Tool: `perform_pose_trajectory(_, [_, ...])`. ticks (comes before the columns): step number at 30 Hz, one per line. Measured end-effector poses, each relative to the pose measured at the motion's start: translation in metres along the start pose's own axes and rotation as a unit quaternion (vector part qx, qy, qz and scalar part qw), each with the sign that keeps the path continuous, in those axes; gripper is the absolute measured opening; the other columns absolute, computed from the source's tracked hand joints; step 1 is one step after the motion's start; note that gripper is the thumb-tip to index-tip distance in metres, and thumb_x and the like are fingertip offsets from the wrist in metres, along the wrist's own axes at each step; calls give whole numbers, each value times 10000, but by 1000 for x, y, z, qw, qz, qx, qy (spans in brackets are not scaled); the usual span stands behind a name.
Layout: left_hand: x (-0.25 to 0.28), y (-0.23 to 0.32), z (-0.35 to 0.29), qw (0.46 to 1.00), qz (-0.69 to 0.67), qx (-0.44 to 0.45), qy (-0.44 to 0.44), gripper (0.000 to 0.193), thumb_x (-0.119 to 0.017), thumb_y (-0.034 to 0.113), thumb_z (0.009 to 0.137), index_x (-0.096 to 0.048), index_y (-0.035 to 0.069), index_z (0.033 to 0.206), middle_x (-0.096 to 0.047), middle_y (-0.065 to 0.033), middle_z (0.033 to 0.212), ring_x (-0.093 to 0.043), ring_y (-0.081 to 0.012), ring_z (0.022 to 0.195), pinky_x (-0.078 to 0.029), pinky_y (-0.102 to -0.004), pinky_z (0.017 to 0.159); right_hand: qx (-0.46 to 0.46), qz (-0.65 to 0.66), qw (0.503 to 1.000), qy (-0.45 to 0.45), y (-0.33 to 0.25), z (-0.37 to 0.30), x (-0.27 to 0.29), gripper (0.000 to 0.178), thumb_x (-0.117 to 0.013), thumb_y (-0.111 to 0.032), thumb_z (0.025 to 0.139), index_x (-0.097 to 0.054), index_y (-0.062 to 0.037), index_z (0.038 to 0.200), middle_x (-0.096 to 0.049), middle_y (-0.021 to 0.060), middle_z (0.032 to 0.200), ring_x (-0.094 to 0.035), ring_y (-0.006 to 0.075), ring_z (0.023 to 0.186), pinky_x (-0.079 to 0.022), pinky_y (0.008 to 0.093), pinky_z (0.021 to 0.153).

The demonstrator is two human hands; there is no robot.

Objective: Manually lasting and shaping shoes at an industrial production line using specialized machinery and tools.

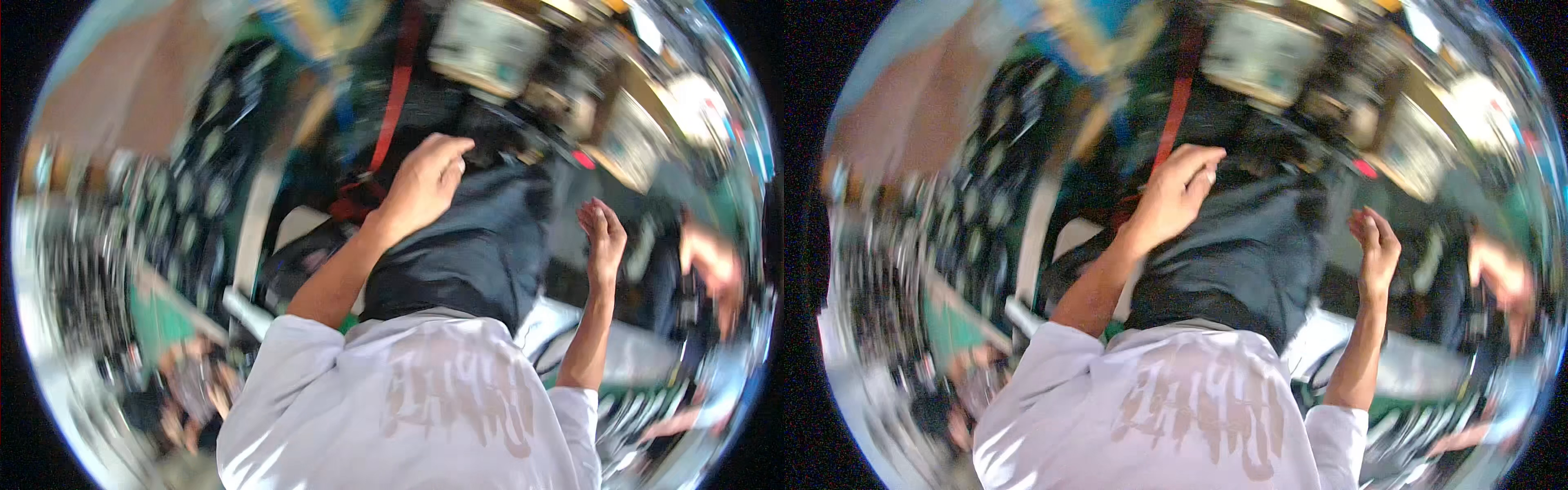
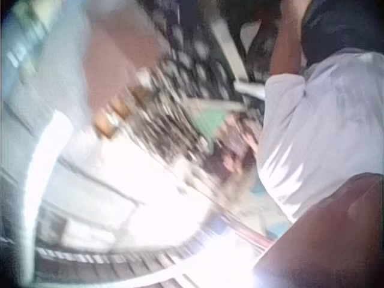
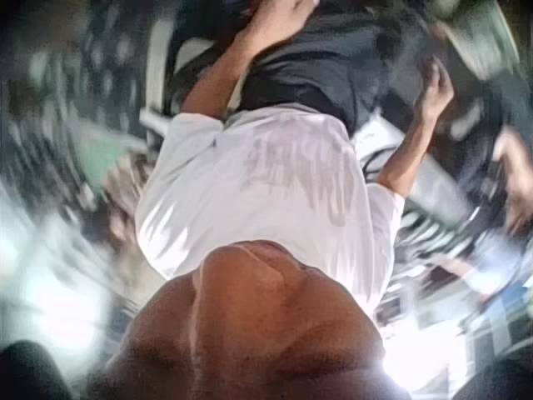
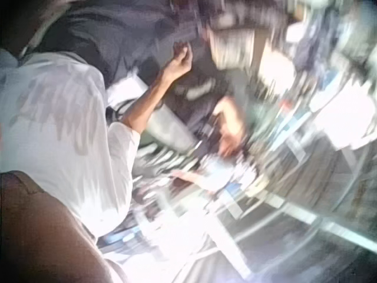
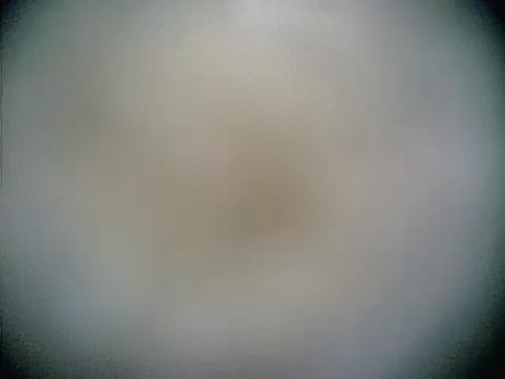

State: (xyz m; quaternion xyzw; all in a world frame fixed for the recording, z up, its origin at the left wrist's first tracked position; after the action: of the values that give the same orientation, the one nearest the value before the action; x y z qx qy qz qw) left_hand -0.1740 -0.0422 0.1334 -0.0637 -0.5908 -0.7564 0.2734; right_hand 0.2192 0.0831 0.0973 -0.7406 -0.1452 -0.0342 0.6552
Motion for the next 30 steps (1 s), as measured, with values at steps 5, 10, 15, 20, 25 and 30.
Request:
perform_pose_trajectory(5, [-161, 60, 4, 917, -103, -186, -338, 338, -665, 34, 1006, -682, -27, 1338, -694, -223, 1266, -684, -423, 1172, -553, -461, 1024, -96, -69, 942, 313, 55, -176, 203, 412, -608, -195, 1126, -646, 95, 1416, -788, 183, 1214, -765, 221, 1083, -614, 343, 969])
perform_pose_trajectory(10, [-214, 66, -26, 783, -68, -247, -567, 332, -664, 37, 999, -692, -29, 1323, -695, -227, 1289, -673, -428, 1194, -540, -465, 1049, -293, -130, 748, 581, 181, -505, 231, 267, -630, -193, 991, -794, 14, 1029, -710, 47, 754, -614, 134, 661, -462, 322, 602])
perform_pose_trajectory(15, [-244, 38, -35, 733, -54, -275, -620, 317, -644, 69, 1022, -704, -36, 1315, -703, -211, 1256, -678, -420, 1160, -539, -479, 1028, -669, -273, 614, 318, 246, -770, 23, 569, -835, -247, 875, -695, 21, 1357, -781, 276, 1175, -766, 359, 1164, -613, 450, 1006])
perform_pose_trajectory(20, [-257, 62, -34, 703, -29, -237, -670, 315, -638, 69, 1039, -690, -35, 1332, -701, -206, 1264, -680, -427, 1147, -542, -477, 1001, -650, -236, 589, 419, 212, -708, -123, 1177, -918, -292, 834, -188, -40, 1722, -199, 339, 1757, -267, 489, 1622, -313, 511, 1316])
perform_pose_trajectory(25, [-275, 73, -39, 680, -5, -283, -677, 313, -633, 66, 1044, -689, -30, 1336, -708, -198, 1266, -682, -426, 1145, -544, -476, 985, -639, -375, 574, 349, 212, -695, -36, 1219, -939, -353, 803, -201, -84, 1736, -359, 323, 1702, -342, 478, 1595, -314, 537, 1300])
perform_pose_trajectory(30, [-287, 88, -48, 684, -3, -294, -668, 305, -639, 73, 1041, -695, -29, 1323, -711, -198, 1254, -688, -427, 1127, -547, -473, 976, -580, -202, 758, 221, 236, -680, -19, 1384, -947, -484, 729, -121, -27, 1741, -607, 314, 1517, -592, 454, 1421, -457, 450, 1204])
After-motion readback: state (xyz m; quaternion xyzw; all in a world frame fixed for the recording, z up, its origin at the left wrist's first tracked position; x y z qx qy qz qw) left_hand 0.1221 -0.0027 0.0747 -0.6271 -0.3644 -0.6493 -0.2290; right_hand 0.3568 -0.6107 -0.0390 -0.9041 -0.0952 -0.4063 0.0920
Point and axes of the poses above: each hand's wrist, its own z-axis towards the middle knuckle, its own x-axis out of the back of the hand, y = z × x, the point moved 2 cm from there along z, towards the middle knuckle
